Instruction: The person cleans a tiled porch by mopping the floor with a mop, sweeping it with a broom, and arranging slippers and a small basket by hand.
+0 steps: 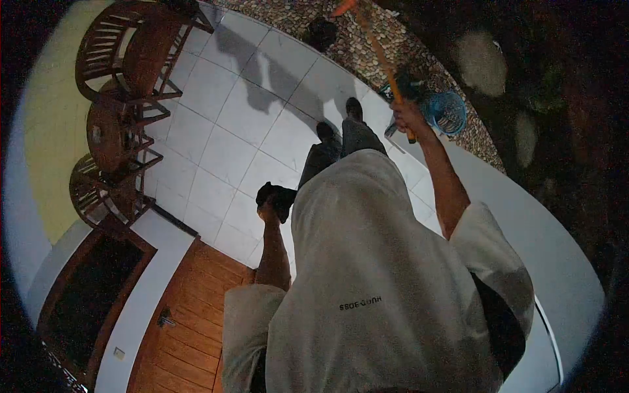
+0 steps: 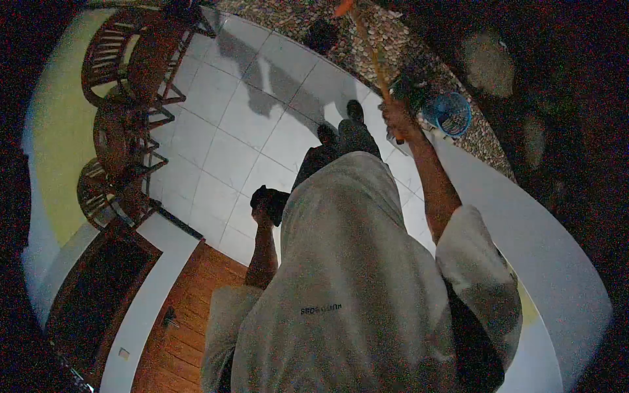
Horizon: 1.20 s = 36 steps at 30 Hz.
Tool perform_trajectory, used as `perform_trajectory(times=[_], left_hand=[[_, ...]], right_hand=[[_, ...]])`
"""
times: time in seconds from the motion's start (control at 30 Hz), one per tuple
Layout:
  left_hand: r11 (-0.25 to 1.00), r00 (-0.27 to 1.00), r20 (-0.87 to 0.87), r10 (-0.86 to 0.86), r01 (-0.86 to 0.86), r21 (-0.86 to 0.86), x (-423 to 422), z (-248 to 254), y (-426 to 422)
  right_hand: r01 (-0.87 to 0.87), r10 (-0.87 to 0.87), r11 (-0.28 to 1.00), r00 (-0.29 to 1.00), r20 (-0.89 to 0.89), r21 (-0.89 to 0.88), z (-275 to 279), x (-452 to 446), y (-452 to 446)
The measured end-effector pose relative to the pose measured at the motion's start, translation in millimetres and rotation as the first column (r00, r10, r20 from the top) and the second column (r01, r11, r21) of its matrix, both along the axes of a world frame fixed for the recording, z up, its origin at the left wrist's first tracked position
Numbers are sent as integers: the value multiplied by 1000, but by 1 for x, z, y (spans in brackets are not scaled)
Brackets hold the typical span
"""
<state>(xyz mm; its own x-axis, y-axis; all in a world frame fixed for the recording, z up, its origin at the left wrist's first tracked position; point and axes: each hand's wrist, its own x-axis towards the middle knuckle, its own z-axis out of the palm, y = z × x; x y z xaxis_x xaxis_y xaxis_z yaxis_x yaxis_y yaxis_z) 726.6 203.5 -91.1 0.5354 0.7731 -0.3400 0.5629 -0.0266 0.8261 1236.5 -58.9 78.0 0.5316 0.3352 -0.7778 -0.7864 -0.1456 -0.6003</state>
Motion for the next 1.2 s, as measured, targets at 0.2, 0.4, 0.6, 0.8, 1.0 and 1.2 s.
perform_trajectory(times=[0.2, 0.4, 0.6, 0.8, 1.0, 1.2], left_hand=[[793, 893, 184, 410, -250, -555, 30, 11, -2], [676, 716, 341, 609, -244, -695, 52, 63, -33], [541, 650, 131, 748, -484, -688, -20, 14, -75], [504, 647, 87, 758, -497, -706, -61, -2, -119], [985, 970, -174, 169, -160, 66, -69, 26, -135], [555, 564, 307, 767, -342, -758, -51, 106, -173]], right_hand=[[-165, 200, 978, 924, -326, 131, -6, -31, 22], [-695, 642, 632, 717, -271, -343, -11, -37, -75], [-566, 711, 463, 696, -95, -682, -7, -66, -148], [-606, 675, 629, 737, -46, -488, 37, -122, -102], [-492, 479, 870, 828, -292, 31, -21, -133, -76], [-708, 729, 471, 648, -219, -527, -25, -99, -125]])
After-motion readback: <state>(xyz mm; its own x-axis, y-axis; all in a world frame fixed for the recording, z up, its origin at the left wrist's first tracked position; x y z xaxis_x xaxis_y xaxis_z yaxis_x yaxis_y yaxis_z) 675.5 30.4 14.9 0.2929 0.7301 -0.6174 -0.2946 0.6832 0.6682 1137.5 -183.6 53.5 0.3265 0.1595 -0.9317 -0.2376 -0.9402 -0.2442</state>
